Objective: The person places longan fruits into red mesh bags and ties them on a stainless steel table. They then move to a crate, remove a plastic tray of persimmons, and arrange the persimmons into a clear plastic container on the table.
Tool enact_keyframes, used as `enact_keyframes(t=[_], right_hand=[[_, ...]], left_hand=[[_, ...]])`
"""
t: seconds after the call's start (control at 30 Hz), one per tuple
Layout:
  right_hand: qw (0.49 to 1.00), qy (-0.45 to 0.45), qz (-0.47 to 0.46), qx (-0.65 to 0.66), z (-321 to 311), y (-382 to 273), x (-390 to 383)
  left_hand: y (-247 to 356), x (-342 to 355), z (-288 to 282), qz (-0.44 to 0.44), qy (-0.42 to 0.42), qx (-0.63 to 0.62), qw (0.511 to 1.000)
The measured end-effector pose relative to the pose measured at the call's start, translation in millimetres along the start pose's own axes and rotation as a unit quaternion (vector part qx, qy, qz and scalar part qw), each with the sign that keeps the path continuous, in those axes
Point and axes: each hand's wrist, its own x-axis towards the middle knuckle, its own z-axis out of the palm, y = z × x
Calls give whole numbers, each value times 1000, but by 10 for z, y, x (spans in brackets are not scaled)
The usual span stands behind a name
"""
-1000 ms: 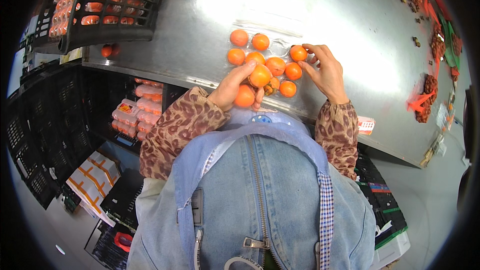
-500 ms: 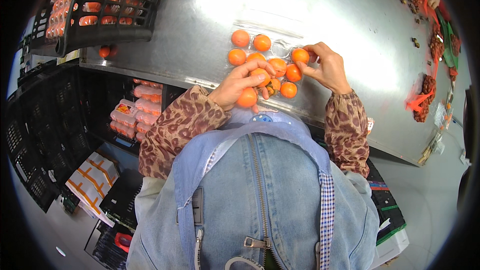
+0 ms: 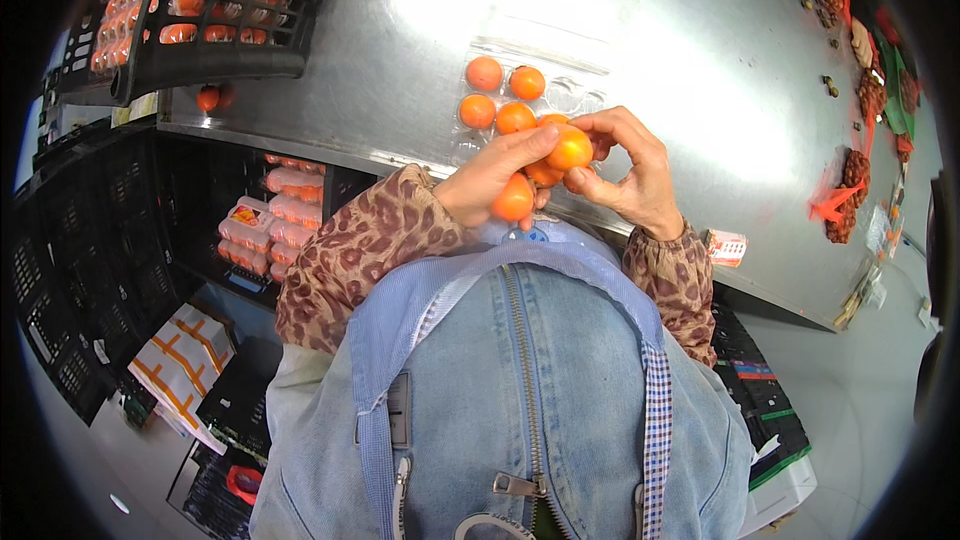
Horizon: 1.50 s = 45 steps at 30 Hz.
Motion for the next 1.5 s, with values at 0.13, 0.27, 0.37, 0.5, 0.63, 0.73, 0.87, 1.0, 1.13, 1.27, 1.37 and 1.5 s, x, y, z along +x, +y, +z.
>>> enact_keyframes(t=[0.13, 0.27, 0.37, 0.5, 0.63, 0.73, 0.87, 1.0, 1.13, 1.27, 1.37, 1.5], right_hand=[[989, 35, 65, 128, 85, -14, -26], [970, 36, 107, 213, 135, 36, -81], [970, 48, 105, 216, 169, 48, -113], [980, 74, 90, 160, 143, 71, -113], [983, 169, 67, -36, -31, 196, -37], [964, 177, 90, -176, -98, 329, 21], [945, 155, 79, -278, -39, 461, 22], [928, 150, 81, -331, 32, 495, 51], [929, 183, 23, -322, 33, 358, 130], [996, 46, 73, -2, 0, 57, 140], [998, -34, -47, -29, 123, -89, 191], [995, -71, -61, -33, 179, -77, 231]], left_hand=[[-79, -26, -39, 116, 42, 16, 992], [-134, -13, -55, 187, 66, 103, 975], [-160, 42, -41, 273, 64, 181, 942], [-163, 49, -50, 305, 72, 230, 921], [-134, -45, -105, 221, 89, 93, 967], [-113, -53, -136, 207, 72, 25, 975], [-101, -41, -159, 200, 53, 1, 978], [-58, -74, -202, 141, 7, -58, 988], [-22, -91, -221, 109, -56, -128, 984], [-19, -74, -198, 86, -43, -123, 988], [-10, -67, -180, 56, -15, -80, 995], [1, -83, -163, 25, 18, -81, 996]])
